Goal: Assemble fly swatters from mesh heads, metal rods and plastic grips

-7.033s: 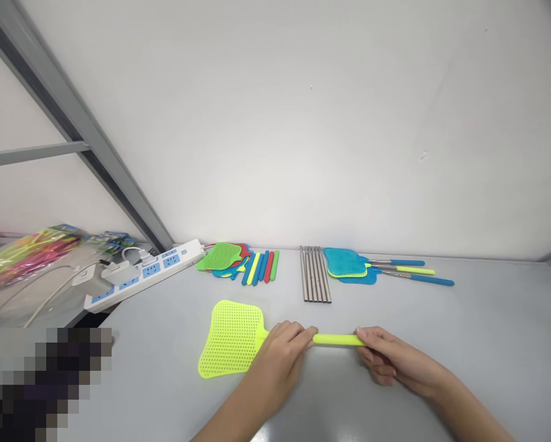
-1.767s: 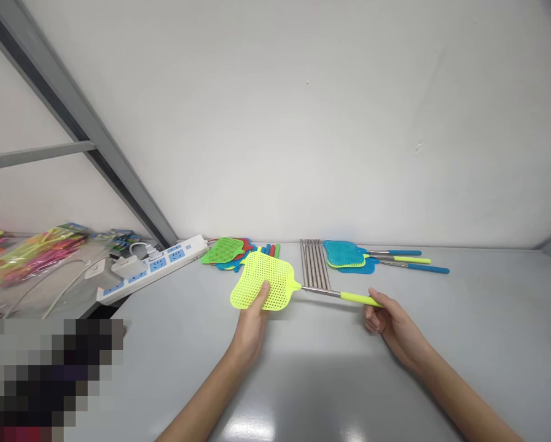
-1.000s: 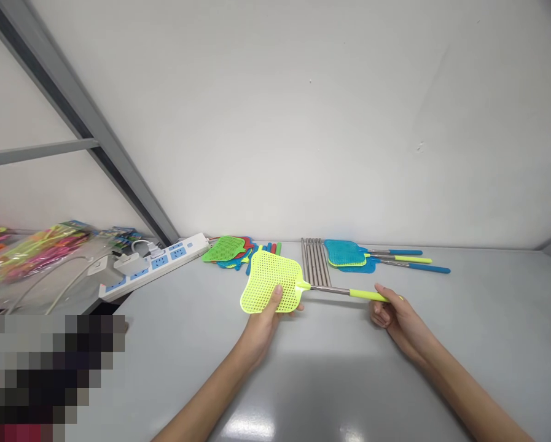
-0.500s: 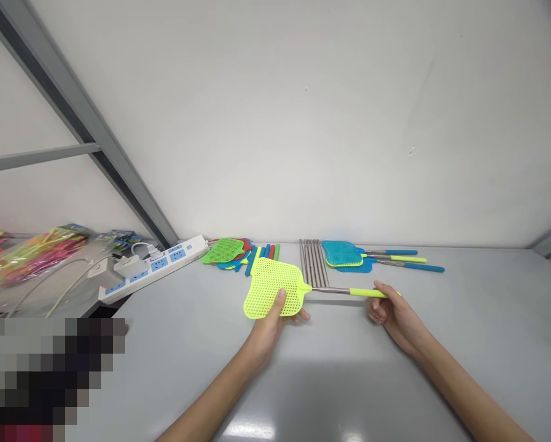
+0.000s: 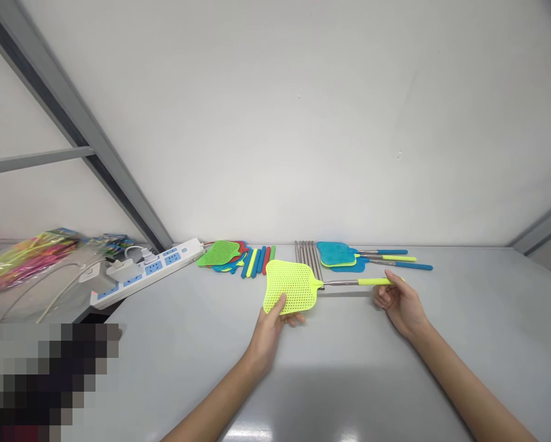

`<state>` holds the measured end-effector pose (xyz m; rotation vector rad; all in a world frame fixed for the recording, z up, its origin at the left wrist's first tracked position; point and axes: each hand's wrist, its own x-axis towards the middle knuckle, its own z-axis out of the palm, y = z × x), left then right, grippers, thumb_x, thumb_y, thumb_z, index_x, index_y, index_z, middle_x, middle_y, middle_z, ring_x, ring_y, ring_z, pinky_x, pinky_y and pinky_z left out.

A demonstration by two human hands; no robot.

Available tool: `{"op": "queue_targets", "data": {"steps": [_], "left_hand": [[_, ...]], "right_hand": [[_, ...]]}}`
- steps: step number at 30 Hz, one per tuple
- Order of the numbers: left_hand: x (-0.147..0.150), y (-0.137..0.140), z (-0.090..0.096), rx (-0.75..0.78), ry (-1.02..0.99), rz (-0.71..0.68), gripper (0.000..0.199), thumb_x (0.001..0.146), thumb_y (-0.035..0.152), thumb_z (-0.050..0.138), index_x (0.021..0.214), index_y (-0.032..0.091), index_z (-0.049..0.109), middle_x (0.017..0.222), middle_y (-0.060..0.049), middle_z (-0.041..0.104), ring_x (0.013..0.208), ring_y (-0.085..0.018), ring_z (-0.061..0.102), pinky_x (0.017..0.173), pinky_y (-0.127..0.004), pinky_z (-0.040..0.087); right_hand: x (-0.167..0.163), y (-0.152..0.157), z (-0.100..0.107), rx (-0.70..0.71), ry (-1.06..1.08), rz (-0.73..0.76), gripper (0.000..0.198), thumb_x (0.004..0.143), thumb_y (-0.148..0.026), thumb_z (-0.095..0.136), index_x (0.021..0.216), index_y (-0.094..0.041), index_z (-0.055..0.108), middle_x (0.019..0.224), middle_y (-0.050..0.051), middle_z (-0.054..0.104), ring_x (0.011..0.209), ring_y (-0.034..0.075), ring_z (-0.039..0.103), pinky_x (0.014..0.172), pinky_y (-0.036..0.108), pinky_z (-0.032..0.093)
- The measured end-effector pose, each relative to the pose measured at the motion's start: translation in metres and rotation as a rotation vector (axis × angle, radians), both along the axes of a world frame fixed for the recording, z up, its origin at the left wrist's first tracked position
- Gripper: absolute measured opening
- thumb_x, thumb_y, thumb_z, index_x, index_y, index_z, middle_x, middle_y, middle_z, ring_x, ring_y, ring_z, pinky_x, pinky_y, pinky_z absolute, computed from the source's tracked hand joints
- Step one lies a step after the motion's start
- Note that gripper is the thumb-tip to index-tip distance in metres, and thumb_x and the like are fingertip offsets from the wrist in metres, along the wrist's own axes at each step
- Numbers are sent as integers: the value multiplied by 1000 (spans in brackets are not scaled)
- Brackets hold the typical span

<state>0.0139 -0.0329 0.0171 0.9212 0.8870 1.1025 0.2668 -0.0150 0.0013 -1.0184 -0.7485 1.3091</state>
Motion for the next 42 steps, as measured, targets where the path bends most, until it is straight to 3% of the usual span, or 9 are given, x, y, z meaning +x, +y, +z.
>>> {"op": "queue_targets", "data": {"steps": [11,23,29,36,42], "left_hand": [[-1,-4,3,115,148,-112,29,79,35,44,83,13,63,79,-7,62,70,-16,52,63,-27,37],[-2,0,1,120,142,-27,34,76,36,47,105,18,51,99,-7,58,62,-12,53,59,-24,39],[-1,1,2,97,117,50,39,73,36,52,108,20,47,101,-6,58,63,-13,55,55,-23,41],[0,0,-1,94,105,43,43,74,33,51,114,21,42,104,-6,56,76,-17,56,57,-25,43],[2,1,-5,60,143,94,41,72,34,53,109,21,42,101,-6,57,70,-15,57,56,-24,43]], "right_hand": [[20,6,-3,99,62,-220,28,70,-34,56,49,-18,46,40,-3,41,38,8,33,38,25,24],[13,5,-7,62,27,-166,30,71,-35,54,47,-18,46,41,-2,42,37,8,34,39,26,25],[11,4,-7,44,34,-156,29,70,-34,55,48,-18,45,40,-3,43,37,8,34,39,26,26],[11,4,-5,55,74,-156,27,70,-32,55,49,-18,45,41,-3,42,38,8,33,39,25,26],[10,4,-4,41,39,-146,28,70,-35,55,49,-18,46,41,-3,42,37,8,33,39,26,26]]}}
